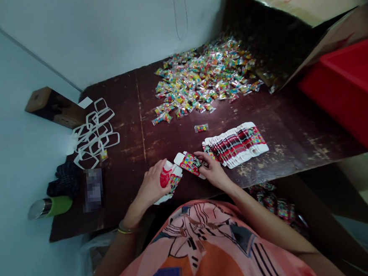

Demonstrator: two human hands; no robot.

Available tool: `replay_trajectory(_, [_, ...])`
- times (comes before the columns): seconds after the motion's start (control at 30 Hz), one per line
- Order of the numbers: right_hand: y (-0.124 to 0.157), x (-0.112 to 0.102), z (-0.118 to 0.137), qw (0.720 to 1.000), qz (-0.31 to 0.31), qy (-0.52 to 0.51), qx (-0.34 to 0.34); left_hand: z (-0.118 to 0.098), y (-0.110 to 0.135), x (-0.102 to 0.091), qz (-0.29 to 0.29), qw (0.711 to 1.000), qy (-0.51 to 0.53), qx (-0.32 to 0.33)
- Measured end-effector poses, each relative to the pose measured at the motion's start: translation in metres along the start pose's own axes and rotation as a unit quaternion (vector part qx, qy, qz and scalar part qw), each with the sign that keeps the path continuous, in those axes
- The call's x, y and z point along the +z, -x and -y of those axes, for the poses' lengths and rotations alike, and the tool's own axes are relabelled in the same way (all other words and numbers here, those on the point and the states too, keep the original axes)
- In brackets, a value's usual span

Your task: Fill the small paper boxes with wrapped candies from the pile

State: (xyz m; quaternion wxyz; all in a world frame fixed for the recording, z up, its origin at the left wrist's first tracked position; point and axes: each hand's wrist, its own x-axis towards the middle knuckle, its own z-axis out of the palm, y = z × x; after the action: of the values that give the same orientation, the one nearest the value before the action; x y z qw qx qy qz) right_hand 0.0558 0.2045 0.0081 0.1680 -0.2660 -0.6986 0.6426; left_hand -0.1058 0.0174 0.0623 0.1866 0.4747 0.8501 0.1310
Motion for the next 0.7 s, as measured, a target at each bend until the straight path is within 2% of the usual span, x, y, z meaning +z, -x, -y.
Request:
replay_trajectory(0.07, [-0.001,-0.008,0.003,1.000,-0.005,-0.015,0.007,0.000,-0.002,-0.006,0.048,0.998,0.000,0.039])
replay_trajectory(0.17, [-0.001,-0.020,0.006,0.998,0.021,-0.058,0.024,-0.004,-0.003,-0.012,0.080,0.994,-0.010,0.070])
replay_trajectory(0.33, [0.001,-0.034,0.014,0.986,0.037,-0.137,0.082,-0.006,-0.004,-0.013,0.080,0.993,-0.024,0.089])
replay_trajectory(0.4, [0.001,-0.048,0.019,0.987,0.025,-0.138,0.075,-0.005,-0.005,-0.012,0.076,0.993,-0.022,0.091])
replay_trajectory(0.5, [-0.001,-0.094,0.028,0.994,-0.048,-0.095,0.033,-0.002,-0.005,-0.010,0.070,0.993,-0.023,0.091])
replay_trajectory(0.63, [-0.008,-0.191,0.044,0.986,-0.166,0.030,-0.005,0.003,-0.006,-0.007,0.067,0.993,-0.025,0.093])
replay_trajectory(0.7, [-0.015,-0.233,0.049,0.980,-0.176,0.094,-0.012,0.004,-0.007,-0.006,0.070,0.992,-0.033,0.096])
